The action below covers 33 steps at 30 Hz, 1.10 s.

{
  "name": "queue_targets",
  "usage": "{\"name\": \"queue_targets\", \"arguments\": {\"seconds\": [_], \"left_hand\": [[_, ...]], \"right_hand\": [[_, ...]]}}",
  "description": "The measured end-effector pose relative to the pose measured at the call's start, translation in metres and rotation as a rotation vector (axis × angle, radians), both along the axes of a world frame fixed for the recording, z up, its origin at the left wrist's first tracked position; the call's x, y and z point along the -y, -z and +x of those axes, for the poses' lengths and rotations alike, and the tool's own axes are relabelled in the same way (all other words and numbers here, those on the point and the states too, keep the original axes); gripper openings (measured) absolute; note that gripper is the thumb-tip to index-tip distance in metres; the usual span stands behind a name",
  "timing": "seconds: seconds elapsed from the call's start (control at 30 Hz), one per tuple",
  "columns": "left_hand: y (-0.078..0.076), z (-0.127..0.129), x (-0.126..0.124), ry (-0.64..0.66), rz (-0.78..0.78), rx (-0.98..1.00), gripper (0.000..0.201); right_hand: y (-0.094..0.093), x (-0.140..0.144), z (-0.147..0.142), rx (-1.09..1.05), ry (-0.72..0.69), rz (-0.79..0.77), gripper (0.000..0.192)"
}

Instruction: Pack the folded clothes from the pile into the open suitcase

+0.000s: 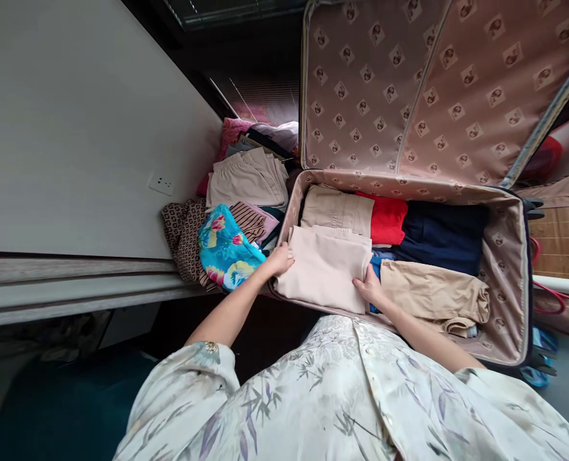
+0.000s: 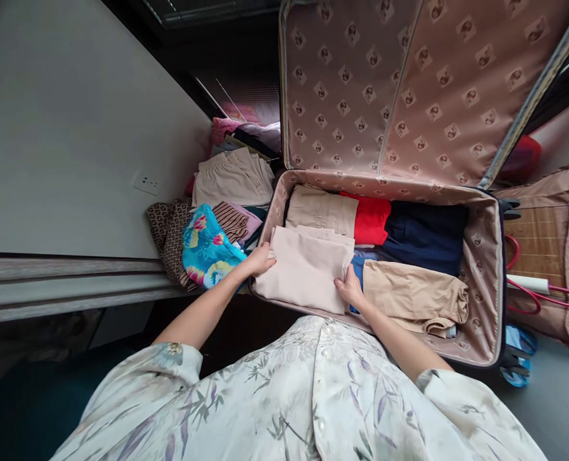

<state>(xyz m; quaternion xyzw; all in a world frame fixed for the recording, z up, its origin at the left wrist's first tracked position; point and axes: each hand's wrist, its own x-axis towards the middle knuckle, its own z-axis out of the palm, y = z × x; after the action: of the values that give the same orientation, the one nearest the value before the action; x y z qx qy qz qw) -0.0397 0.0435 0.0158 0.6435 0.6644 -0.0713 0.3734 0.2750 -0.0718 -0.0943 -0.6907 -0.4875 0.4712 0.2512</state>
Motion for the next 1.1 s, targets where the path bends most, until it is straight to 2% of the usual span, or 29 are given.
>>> {"name": "queue_targets", "arguments": {"seconds": [0.07,0.13,0.17,0.23,0.33,0.43,0.5,0.57,0.63,0.7,0.8,0.9,1.0,1.07,1.1], "left_hand": [[-0.002,0.01,0.024,0.107,0.162,-0.146,0.088],[0.0,0.021,0.047,0.238,0.313,-0.195,0.105],[0.002,0.025,0.056,0.312,0.349,-0.203,0.112],[0.01,0.025,0.067,0.46,0.312,-0.205,0.124],[0.024,0.014,0.069,0.571,0.178,-0.224,0.133],[0.032,0.007,0.063,0.573,0.179,-0.253,0.134],[0.035,0.006,0.058,0.61,0.23,-0.281,0.134],[0.04,0.007,0.053,0.676,0.251,-0.335,0.133],[0.05,0.006,0.048,0.738,0.211,-0.379,0.133],[0.066,0.006,0.042,0.772,0.133,-0.383,0.138],[0.09,0.01,0.034,0.769,0.047,-0.366,0.15],[0.102,0.017,0.03,0.727,-0.002,-0.36,0.151],[0.094,0.023,0.03,0.716,-0.061,-0.353,0.15],[0.078,0.022,0.032,0.743,-0.094,-0.354,0.143],[0.068,0.02,0.033,0.762,-0.104,-0.358,0.133]], "right_hand": [[0.011,0.003,-0.004,0.017,0.026,-0.046,0.051],[0.018,0.002,-0.001,0.032,0.012,-0.032,0.052],[0.019,0.002,0.002,0.04,-0.012,-0.018,0.053],[0.017,0.001,0.009,0.072,-0.072,-0.002,0.056],[0.001,0.001,0.015,0.254,-0.13,0.018,0.07],[-0.026,-0.001,0.009,0.554,-0.209,0.181,0.082],[-0.045,-0.004,-0.002,0.665,-0.352,0.332,0.085],[-0.054,-0.01,-0.017,0.691,-0.527,0.432,0.089],[-0.048,-0.018,-0.033,0.701,-0.668,0.451,0.093],[-0.029,-0.025,-0.045,0.726,-0.741,0.408,0.092],[0.006,-0.033,-0.05,0.765,-0.734,0.318,0.085],[0.029,-0.035,-0.045,0.762,-0.728,0.302,0.083],[0.03,-0.033,-0.04,0.76,-0.72,0.34,0.079],[0.024,-0.029,-0.039,0.77,-0.699,0.38,0.074],[0.019,-0.026,-0.041,0.779,-0.682,0.404,0.072]]}}
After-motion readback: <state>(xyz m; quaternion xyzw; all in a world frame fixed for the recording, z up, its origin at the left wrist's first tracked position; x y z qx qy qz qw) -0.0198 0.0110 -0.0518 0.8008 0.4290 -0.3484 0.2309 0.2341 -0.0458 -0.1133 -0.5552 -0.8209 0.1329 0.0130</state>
